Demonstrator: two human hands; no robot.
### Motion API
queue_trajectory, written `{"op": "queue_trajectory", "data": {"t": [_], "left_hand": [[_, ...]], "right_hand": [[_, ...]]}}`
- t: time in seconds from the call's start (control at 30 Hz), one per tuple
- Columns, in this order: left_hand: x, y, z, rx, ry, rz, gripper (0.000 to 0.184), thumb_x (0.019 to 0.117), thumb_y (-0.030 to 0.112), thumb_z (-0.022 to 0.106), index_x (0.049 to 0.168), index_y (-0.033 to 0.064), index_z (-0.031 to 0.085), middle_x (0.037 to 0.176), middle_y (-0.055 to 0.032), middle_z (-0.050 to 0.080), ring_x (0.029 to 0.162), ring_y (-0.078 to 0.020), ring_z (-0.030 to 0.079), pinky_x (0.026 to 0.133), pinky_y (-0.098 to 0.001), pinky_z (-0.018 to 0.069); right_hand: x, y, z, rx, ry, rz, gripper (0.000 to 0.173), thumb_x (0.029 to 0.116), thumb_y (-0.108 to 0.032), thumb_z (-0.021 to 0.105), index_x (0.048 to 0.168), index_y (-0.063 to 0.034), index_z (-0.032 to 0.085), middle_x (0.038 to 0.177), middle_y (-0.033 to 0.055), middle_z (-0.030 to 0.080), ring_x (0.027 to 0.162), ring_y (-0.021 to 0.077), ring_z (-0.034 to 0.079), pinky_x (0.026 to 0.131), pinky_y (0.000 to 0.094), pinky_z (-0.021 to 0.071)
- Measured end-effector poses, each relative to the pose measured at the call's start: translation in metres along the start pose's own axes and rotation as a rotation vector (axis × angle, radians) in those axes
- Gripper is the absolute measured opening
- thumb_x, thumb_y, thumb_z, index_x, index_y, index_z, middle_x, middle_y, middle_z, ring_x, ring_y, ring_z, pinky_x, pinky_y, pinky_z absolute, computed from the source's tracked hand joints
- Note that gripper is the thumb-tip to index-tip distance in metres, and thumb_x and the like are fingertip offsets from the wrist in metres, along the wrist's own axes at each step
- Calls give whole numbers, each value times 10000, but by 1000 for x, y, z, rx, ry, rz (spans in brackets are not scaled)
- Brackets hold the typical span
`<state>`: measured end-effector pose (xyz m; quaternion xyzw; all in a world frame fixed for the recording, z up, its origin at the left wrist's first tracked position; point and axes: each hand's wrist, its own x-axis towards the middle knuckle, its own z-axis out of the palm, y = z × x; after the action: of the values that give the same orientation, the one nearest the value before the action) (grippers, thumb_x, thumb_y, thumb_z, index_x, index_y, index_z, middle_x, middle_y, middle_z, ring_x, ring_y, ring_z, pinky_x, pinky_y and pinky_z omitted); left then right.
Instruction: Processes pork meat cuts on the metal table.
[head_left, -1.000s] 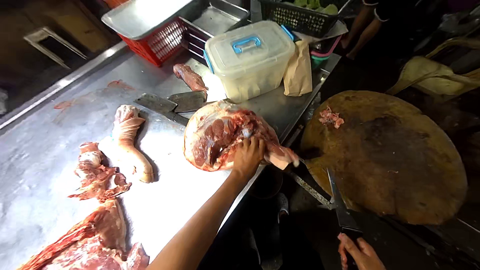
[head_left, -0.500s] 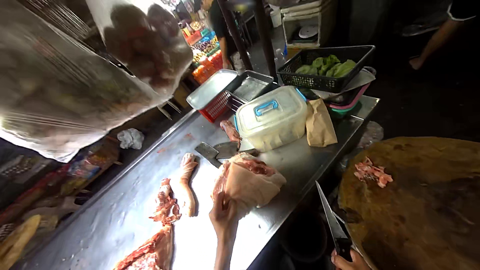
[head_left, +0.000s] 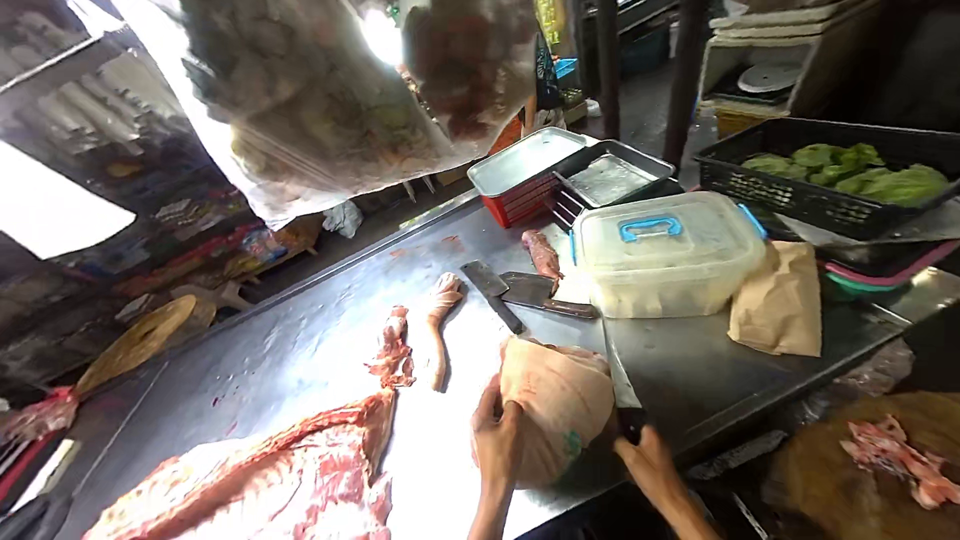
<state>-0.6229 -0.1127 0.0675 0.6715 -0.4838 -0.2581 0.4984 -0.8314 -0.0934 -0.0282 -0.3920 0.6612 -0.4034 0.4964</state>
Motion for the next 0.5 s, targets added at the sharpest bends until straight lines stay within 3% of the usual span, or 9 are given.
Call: {"op": "queue_trajectory", "data": {"t": [0.07, 0.13, 0.2, 0.3, 0.33, 0.43, 0.5], "left_hand": [[1, -19, 12, -22, 30, -38, 290, 867, 74, 594, 1117, -24, 705, 904, -98, 706, 801, -128, 665, 748, -330, 562], [2, -24, 23, 3, 71, 5, 312, 857, 74, 606, 1135, -36, 696, 900, -112, 704, 801, -139, 666, 751, -337, 562], [7, -24, 31, 34, 92, 46, 254, 832, 88, 631, 1039, -37, 710, 836, -108, 685, 763, -153, 657, 722, -354, 555], [18, -20, 46, 31, 74, 67, 120, 820, 105, 632, 859, 4, 683, 688, -55, 616, 644, -137, 611, 624, -346, 518], [19, -21, 51, 28, 62, 78, 107, 824, 118, 631, 830, 18, 669, 655, -38, 590, 611, -128, 589, 595, -336, 502], [20, -25, 62, -14, 35, 121, 112, 806, 152, 646, 776, 45, 646, 602, -1, 543, 552, -98, 545, 543, -303, 474], [16, -26, 67, -76, 16, 111, 119, 802, 163, 668, 765, 53, 640, 603, 16, 547, 548, -67, 545, 536, -266, 474]], "right_hand": [[6, -10, -34, -304, 34, 32, 676, 875, -240, 782, 1400, 49, 469, 1058, 302, 674, 870, 431, 701, 776, 630, 565], [-2, -28, -64, -527, 78, 8, 698, 870, -279, 801, 1384, 65, 478, 1062, 328, 678, 952, 486, 690, 838, 666, 538], [-18, -53, -82, -743, 54, -78, 601, 905, -255, 744, 1326, 112, 524, 1062, 352, 677, 1010, 527, 674, 874, 680, 514], [-34, -102, -79, -948, -67, -148, 494, 980, -275, 589, 1307, 96, 572, 1143, 314, 673, 1031, 487, 680, 872, 653, 521], [-38, -112, -70, -961, -85, -203, 484, 988, -287, 575, 1291, 90, 585, 1117, 305, 682, 984, 477, 694, 836, 646, 538], [-38, -130, -36, -1041, -70, -492, 533, 1008, -463, 568, 1144, 44, 662, 856, 211, 711, 707, 392, 722, 613, 565, 589], [-31, -146, -18, -1177, -109, -568, 598, 1015, -555, 513, 1062, 20, 669, 799, 173, 693, 649, 354, 712, 556, 513, 586]]}}
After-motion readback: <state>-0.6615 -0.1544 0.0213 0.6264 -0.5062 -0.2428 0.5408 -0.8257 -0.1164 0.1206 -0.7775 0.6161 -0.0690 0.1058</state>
